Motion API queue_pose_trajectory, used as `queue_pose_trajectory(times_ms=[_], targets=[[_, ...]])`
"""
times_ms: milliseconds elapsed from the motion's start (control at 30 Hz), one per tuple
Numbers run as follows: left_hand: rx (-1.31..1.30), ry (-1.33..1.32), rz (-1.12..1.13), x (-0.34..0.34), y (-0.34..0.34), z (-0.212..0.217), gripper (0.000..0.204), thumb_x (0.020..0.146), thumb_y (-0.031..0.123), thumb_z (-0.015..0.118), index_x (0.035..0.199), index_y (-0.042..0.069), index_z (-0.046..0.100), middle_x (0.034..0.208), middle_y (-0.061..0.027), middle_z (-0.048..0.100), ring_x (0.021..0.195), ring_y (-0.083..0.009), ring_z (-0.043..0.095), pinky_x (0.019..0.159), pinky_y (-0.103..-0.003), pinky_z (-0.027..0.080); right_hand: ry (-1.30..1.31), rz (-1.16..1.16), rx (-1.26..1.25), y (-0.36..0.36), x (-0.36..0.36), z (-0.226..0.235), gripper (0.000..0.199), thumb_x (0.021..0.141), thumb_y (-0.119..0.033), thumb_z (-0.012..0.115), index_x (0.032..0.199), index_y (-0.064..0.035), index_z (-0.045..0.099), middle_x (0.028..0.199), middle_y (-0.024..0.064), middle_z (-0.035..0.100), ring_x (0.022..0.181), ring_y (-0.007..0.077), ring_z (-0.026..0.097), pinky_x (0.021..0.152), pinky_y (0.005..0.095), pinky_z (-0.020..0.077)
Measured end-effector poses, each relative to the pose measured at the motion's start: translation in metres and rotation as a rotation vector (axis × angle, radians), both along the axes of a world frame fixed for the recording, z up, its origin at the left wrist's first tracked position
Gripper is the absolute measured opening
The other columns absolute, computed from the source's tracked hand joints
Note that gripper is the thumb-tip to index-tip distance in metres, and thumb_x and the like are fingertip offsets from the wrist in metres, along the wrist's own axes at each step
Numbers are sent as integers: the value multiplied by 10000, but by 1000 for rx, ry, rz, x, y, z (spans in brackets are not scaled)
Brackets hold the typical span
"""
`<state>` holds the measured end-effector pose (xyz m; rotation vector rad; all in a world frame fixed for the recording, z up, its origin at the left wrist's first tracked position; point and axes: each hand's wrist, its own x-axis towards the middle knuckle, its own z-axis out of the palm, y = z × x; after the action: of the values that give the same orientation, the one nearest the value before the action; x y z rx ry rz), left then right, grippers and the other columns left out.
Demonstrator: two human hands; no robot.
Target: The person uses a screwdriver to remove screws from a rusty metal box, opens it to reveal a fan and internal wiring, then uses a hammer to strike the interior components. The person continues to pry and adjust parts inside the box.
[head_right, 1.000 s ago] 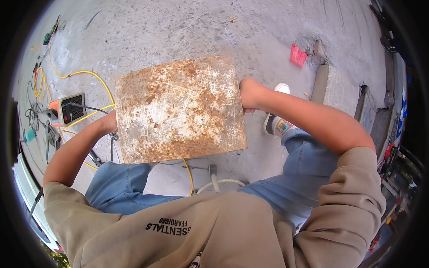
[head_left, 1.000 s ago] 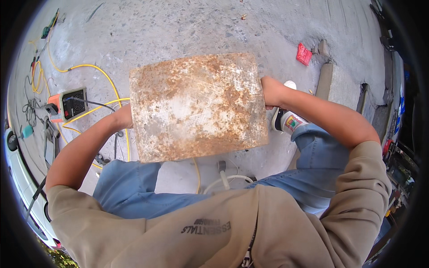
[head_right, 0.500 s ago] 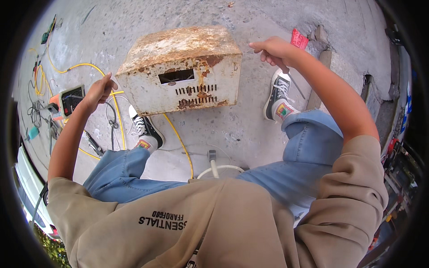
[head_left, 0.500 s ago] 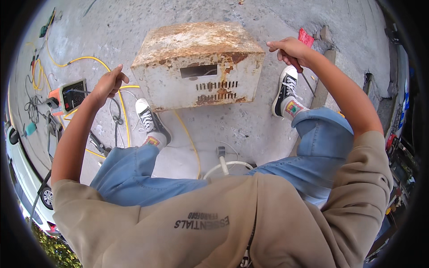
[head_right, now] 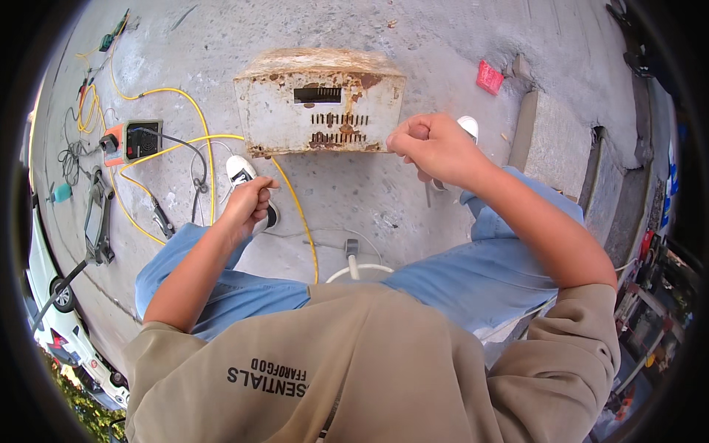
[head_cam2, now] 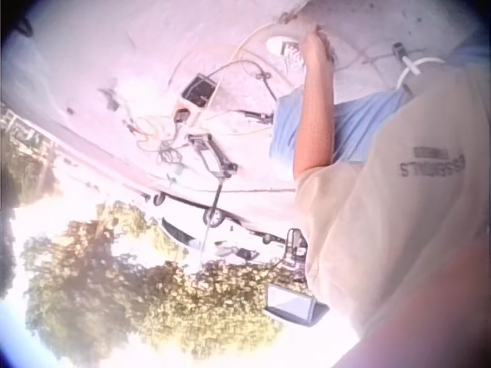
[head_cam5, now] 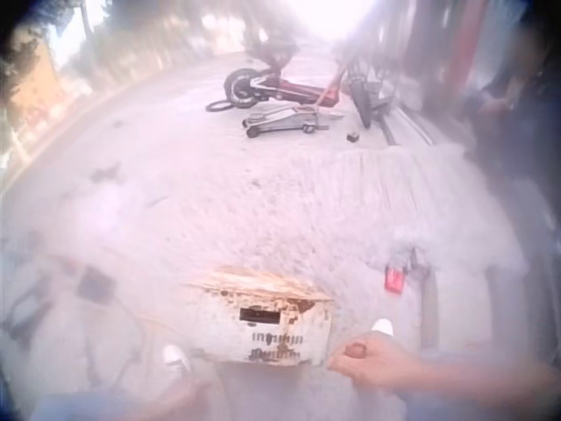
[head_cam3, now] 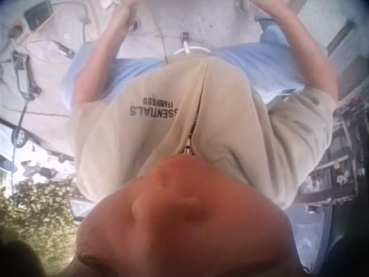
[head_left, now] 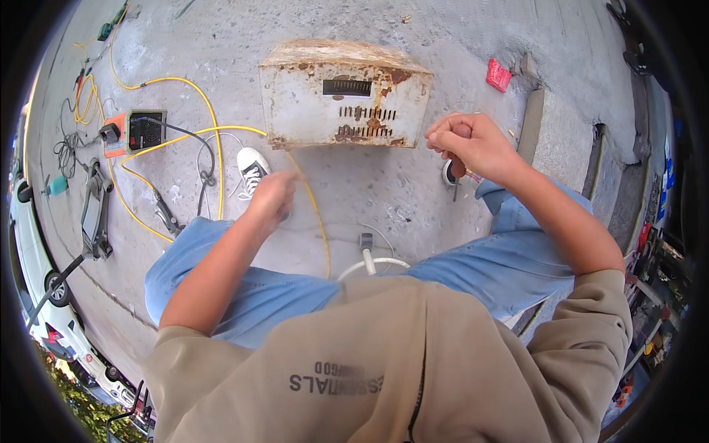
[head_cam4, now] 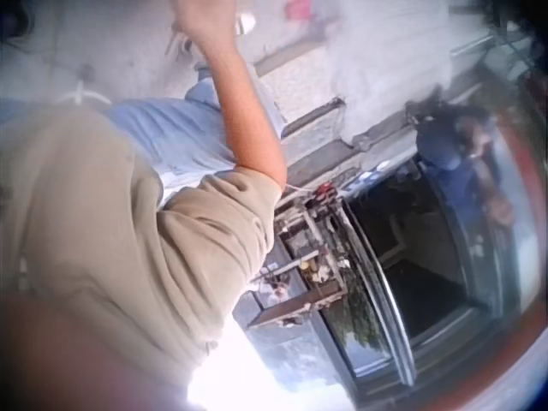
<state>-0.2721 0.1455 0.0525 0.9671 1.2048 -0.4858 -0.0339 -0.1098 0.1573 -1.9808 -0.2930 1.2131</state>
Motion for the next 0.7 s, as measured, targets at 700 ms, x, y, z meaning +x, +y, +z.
queue_pose_trajectory(times_ms=[700], targets=[[24,-384,308,52,-84,-105,276,1038,227,502,1029,-4,653,913,-51,689,700,-81,542,633,-232,454,-711,29,363,36,-118,-57,215,772,-10,722,957,-35,615,953,122,689,866,295,684,746,369,549]])
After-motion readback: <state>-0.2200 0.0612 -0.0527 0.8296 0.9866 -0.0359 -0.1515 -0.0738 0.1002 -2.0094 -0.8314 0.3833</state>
